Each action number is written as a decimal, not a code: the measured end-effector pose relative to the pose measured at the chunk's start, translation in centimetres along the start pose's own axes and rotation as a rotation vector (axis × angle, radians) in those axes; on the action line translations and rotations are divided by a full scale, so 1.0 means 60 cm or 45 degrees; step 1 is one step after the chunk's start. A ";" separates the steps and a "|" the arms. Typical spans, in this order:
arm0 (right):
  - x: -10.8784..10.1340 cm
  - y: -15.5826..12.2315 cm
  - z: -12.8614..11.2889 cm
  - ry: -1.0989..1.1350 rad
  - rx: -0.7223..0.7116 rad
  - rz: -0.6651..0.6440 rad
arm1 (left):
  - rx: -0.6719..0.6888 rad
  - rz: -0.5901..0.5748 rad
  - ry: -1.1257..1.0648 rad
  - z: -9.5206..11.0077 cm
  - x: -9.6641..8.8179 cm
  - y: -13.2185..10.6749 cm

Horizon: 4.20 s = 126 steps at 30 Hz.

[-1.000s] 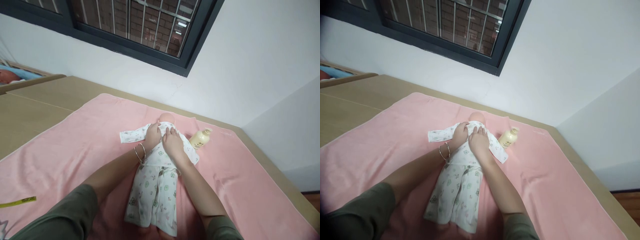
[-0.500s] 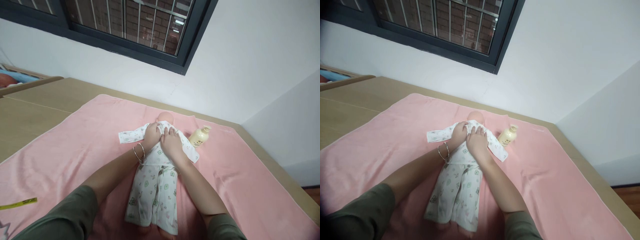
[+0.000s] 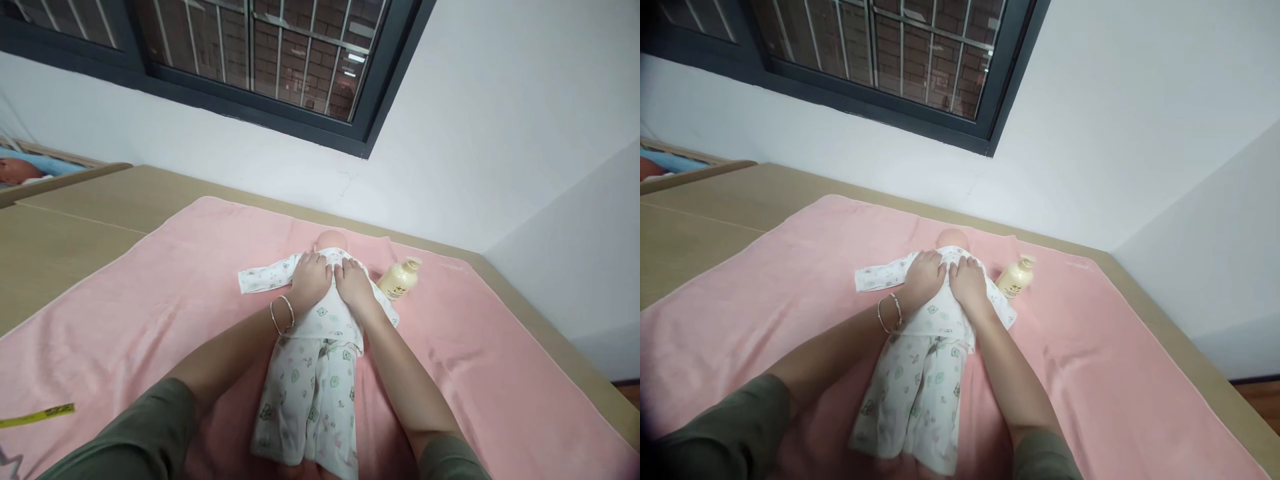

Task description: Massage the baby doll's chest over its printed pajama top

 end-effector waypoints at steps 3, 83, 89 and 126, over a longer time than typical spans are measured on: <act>0.002 -0.021 -0.028 -0.073 0.029 -0.034 | -0.003 -0.074 -0.078 -0.013 -0.001 0.012; -0.016 -0.056 -0.069 -0.200 -0.068 -0.101 | 0.069 -0.448 0.121 -0.016 -0.030 0.026; -0.024 -0.027 -0.032 -0.081 -0.027 -0.052 | 0.006 -0.383 0.175 0.019 -0.018 0.001; 0.004 0.008 -0.010 0.148 -0.042 -0.043 | 0.040 -0.261 0.203 0.020 0.002 -0.004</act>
Point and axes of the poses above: each hand's wrist, its own y-axis towards the middle knuckle, its own x-axis out of the palm, z = x × y, the point moved 4 cm from there along y, towards the middle knuckle, and after that the axes turned 13 degrees about -z, right-handed, at the moved point
